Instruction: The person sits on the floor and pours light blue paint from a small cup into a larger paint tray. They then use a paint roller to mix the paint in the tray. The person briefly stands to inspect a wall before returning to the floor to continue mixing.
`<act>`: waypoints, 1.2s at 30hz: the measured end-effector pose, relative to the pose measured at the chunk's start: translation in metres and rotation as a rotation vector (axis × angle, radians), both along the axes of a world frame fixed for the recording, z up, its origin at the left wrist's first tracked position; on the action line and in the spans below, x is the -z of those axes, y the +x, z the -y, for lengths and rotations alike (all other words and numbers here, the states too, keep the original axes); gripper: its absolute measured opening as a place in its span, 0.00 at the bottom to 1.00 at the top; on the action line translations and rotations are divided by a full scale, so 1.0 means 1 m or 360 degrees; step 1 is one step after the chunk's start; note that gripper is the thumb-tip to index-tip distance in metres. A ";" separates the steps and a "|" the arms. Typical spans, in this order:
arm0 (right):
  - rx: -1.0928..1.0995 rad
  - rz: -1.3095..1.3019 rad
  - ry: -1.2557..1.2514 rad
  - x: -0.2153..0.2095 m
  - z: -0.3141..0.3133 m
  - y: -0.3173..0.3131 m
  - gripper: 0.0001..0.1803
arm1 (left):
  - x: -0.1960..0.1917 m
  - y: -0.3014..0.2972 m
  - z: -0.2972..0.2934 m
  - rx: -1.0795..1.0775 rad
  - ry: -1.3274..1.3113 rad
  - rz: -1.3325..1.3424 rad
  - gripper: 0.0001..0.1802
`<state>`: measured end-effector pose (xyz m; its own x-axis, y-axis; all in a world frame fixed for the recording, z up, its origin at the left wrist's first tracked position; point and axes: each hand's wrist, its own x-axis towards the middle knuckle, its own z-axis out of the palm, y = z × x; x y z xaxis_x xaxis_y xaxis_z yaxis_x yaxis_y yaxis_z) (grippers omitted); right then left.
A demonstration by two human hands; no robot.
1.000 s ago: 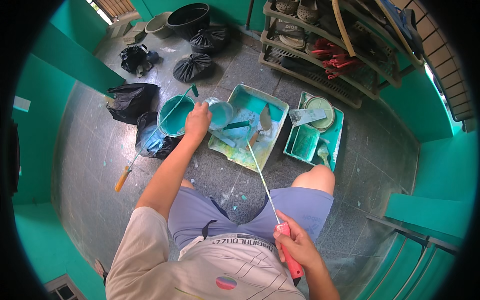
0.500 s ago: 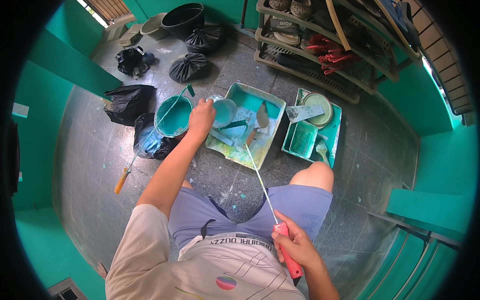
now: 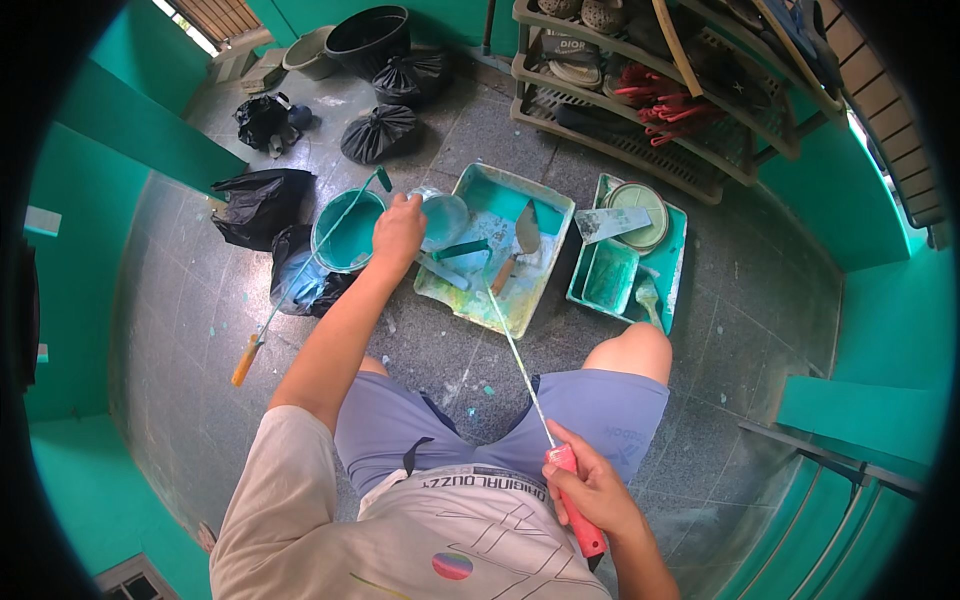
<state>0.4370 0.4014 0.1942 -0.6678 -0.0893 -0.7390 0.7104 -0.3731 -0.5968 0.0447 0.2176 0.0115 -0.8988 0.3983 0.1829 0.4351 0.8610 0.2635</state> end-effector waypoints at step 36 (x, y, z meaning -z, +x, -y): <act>-0.0163 0.0135 0.0267 0.028 0.003 -0.033 0.28 | -0.040 0.007 0.073 -0.0453 0.1073 0.0507 0.11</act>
